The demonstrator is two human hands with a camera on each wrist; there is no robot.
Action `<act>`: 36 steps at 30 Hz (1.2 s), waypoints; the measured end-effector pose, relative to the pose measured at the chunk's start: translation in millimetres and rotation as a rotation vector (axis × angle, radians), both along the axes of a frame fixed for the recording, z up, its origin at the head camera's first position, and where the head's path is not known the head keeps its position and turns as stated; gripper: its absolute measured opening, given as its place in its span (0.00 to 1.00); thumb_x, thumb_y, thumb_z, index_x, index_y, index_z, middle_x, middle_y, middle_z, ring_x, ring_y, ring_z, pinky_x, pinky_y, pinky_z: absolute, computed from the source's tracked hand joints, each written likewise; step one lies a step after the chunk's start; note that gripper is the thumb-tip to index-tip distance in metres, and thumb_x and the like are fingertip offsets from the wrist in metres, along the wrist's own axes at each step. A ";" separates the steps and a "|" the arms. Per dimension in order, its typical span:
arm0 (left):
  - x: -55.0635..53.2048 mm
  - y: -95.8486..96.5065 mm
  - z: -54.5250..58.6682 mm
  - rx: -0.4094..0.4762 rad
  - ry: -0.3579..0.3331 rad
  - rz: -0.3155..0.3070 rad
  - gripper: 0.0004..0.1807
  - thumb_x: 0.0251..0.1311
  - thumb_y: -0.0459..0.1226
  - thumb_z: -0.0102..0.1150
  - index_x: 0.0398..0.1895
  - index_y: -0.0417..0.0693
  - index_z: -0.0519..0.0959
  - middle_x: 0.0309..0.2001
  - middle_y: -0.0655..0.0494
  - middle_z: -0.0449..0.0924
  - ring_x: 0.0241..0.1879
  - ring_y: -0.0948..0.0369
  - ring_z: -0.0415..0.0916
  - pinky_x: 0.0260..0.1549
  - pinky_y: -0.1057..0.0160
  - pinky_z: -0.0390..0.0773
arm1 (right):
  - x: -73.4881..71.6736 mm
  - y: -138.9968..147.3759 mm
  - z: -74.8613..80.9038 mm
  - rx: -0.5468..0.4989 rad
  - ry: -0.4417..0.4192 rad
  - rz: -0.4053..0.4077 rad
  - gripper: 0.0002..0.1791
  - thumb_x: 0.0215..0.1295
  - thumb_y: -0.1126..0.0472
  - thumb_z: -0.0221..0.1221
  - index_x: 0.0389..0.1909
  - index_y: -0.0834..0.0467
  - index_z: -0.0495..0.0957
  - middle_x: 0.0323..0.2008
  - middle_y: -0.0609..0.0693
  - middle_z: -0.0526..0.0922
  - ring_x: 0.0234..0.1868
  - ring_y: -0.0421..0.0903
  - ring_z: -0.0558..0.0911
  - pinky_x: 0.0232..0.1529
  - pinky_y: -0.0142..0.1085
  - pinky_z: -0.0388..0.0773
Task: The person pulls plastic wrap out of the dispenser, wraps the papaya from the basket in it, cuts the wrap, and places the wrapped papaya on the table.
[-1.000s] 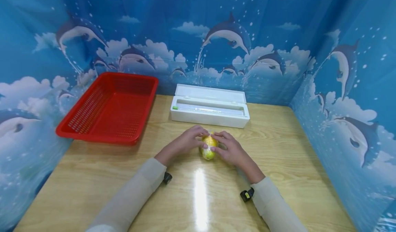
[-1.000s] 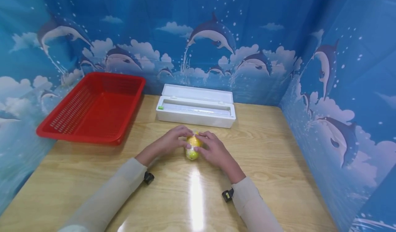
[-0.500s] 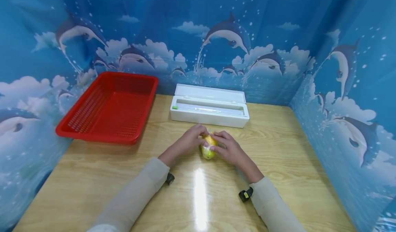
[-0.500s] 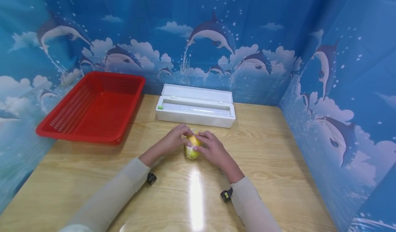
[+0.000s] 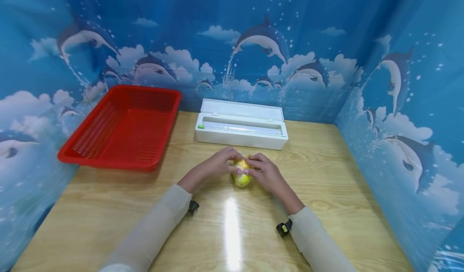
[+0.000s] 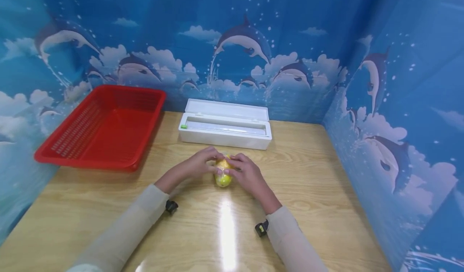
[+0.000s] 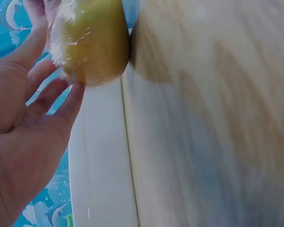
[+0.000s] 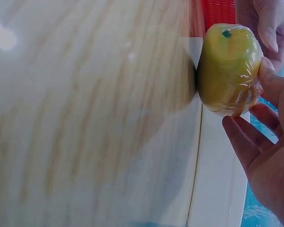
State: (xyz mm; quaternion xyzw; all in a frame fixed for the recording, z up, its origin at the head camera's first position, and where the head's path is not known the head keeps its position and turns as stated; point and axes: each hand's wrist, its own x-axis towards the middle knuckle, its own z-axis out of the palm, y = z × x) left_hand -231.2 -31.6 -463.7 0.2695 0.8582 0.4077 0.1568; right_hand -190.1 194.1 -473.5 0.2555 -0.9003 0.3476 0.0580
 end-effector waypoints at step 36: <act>-8.5 -0.5 -5.2 0.072 -0.021 0.037 0.21 0.53 0.39 0.74 0.51 0.47 0.83 0.52 0.55 0.80 0.57 0.55 0.77 0.62 0.55 0.76 | -1.4 -7.1 -1.5 -0.015 0.009 -0.093 0.20 0.66 0.56 0.65 0.58 0.54 0.83 0.44 0.48 0.82 0.41 0.42 0.82 0.38 0.33 0.80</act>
